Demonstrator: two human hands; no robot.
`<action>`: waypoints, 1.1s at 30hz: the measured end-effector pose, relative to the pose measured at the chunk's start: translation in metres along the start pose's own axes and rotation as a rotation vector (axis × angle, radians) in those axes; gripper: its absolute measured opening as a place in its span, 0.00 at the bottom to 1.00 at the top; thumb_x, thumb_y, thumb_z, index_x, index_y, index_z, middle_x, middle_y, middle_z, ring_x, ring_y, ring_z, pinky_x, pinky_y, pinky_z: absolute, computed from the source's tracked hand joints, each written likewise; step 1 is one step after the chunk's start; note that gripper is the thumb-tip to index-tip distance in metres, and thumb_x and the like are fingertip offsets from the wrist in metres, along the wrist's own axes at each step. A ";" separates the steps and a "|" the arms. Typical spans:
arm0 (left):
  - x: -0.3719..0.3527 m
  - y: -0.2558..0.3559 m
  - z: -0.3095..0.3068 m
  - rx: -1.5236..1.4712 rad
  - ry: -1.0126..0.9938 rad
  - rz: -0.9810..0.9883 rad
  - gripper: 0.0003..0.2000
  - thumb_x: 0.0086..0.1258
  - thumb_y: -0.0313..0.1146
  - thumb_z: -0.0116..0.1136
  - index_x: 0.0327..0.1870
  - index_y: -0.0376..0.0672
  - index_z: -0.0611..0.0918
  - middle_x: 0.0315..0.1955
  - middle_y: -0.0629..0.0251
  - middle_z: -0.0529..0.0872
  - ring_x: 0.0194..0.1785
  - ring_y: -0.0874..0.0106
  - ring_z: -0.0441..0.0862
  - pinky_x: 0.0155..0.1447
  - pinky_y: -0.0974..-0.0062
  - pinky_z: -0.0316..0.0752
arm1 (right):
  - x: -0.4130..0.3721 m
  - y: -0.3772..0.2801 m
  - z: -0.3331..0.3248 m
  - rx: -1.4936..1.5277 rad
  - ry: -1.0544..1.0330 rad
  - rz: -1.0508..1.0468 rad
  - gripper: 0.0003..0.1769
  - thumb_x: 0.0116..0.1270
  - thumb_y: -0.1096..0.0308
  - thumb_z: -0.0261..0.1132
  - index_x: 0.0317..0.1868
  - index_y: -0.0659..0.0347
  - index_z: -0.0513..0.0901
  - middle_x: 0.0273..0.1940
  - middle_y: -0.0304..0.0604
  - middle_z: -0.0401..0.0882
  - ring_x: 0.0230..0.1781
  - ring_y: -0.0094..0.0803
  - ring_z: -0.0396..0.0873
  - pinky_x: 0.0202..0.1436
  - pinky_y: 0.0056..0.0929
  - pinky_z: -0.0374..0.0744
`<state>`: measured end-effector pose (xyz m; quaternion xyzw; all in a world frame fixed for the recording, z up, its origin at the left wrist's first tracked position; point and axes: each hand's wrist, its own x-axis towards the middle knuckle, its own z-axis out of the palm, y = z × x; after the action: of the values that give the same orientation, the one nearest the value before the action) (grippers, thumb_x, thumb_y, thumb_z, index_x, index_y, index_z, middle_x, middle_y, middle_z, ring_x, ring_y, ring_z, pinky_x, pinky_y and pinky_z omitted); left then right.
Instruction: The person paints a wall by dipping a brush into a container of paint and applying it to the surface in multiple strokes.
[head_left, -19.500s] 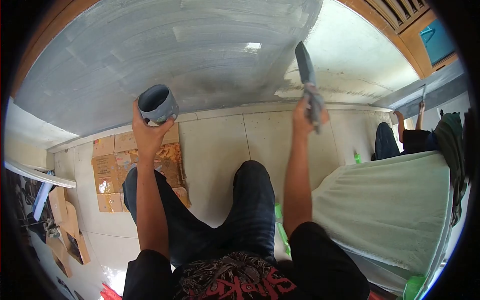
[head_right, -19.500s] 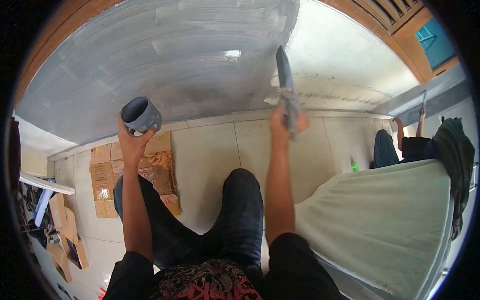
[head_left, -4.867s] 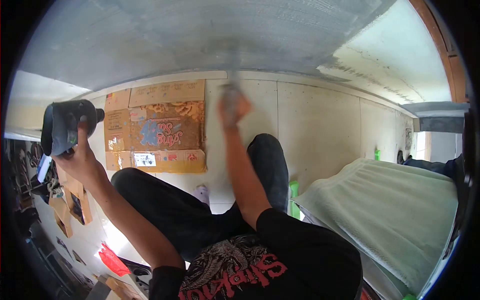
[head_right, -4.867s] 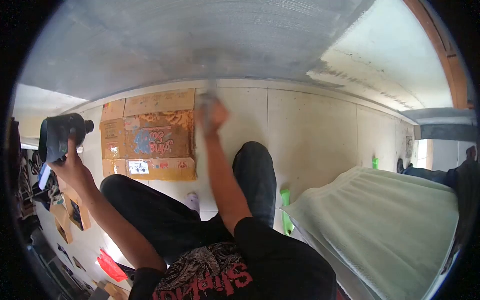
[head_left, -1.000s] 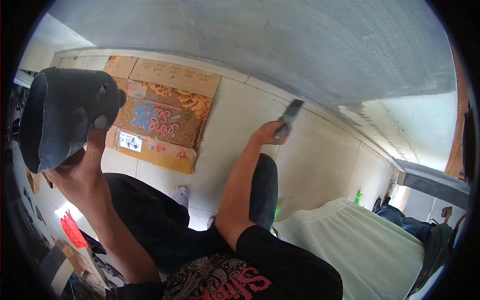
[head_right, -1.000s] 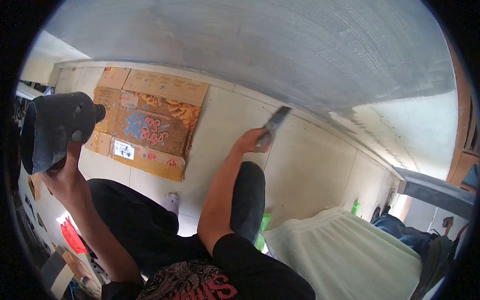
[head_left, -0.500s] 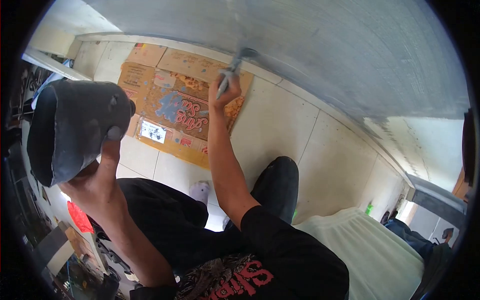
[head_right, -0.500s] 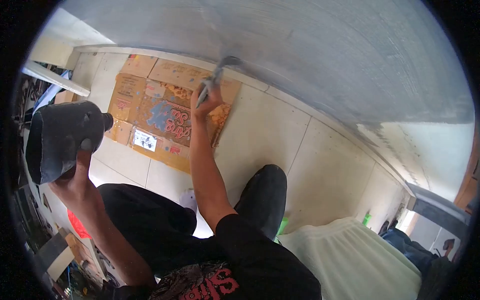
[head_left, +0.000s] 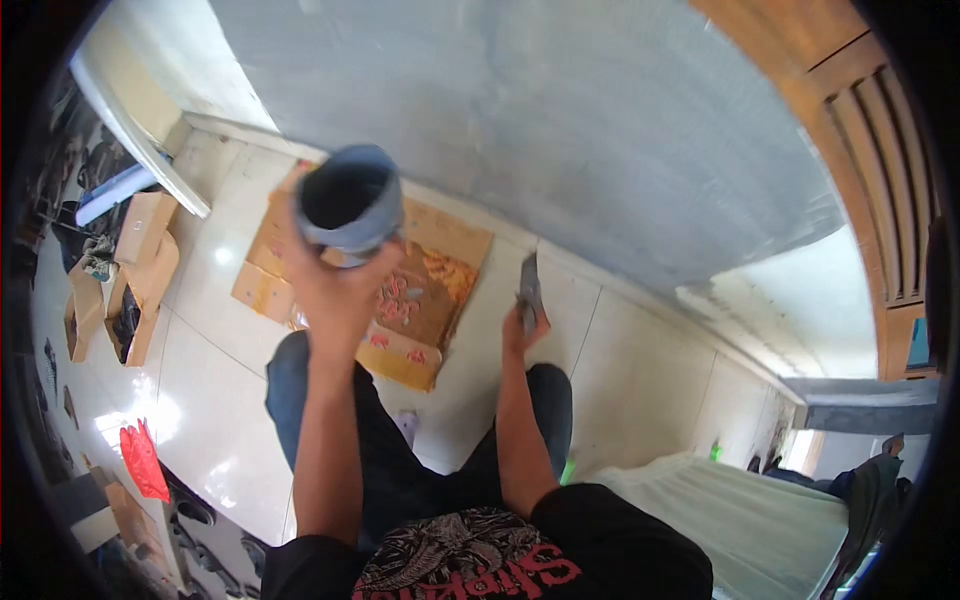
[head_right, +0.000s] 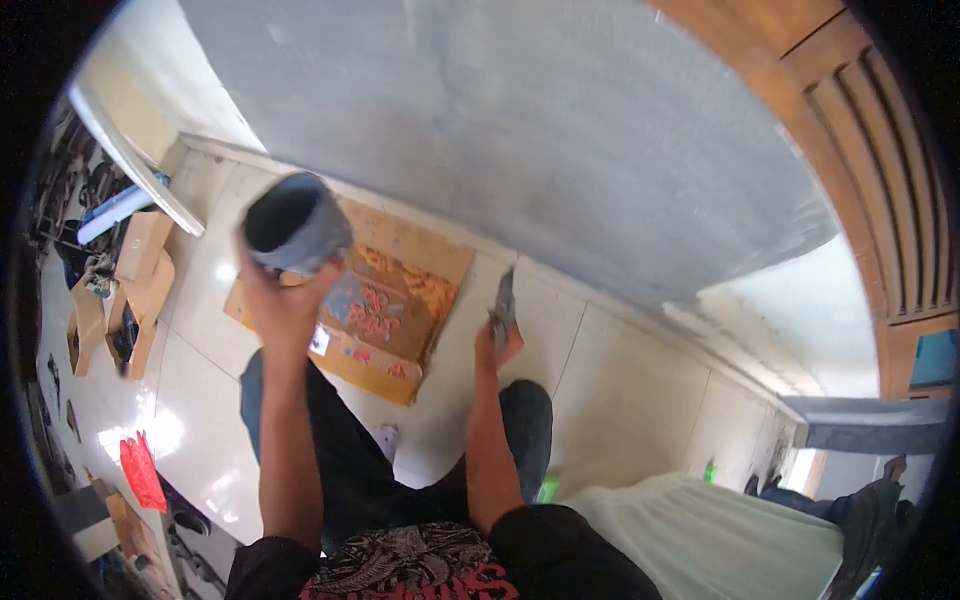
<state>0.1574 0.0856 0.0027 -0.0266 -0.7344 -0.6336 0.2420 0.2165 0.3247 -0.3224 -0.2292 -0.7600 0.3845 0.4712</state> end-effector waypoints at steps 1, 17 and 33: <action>0.003 -0.002 0.001 -0.011 -0.010 -0.008 0.38 0.47 0.21 0.73 0.65 0.34 0.71 0.55 0.55 0.81 0.58 0.65 0.80 0.65 0.68 0.73 | 0.003 -0.020 -0.014 -0.047 0.065 0.045 0.06 0.59 0.79 0.63 0.34 0.67 0.87 0.31 0.50 0.87 0.34 0.38 0.87 0.46 0.33 0.82; -0.046 0.024 -0.007 0.216 -0.201 0.272 0.39 0.40 0.27 0.78 0.60 0.38 0.74 0.50 0.54 0.79 0.56 0.55 0.79 0.60 0.63 0.74 | 0.201 -0.262 -0.206 0.879 -0.596 0.055 0.15 0.58 0.74 0.73 0.41 0.57 0.76 0.41 0.38 0.75 0.43 0.32 0.77 0.54 0.40 0.78; 0.022 0.018 0.010 0.380 -0.351 0.021 0.45 0.34 0.29 0.83 0.61 0.38 0.72 0.57 0.52 0.76 0.62 0.49 0.75 0.65 0.60 0.71 | 0.355 -0.404 -0.010 0.645 -1.581 -0.904 0.17 0.45 0.85 0.73 0.36 0.63 0.80 0.28 0.50 0.88 0.30 0.45 0.89 0.32 0.31 0.85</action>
<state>0.1412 0.0924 0.0268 -0.0978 -0.8708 -0.4672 0.1178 0.0710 0.3386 0.1947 0.5506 -0.7320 0.4000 -0.0327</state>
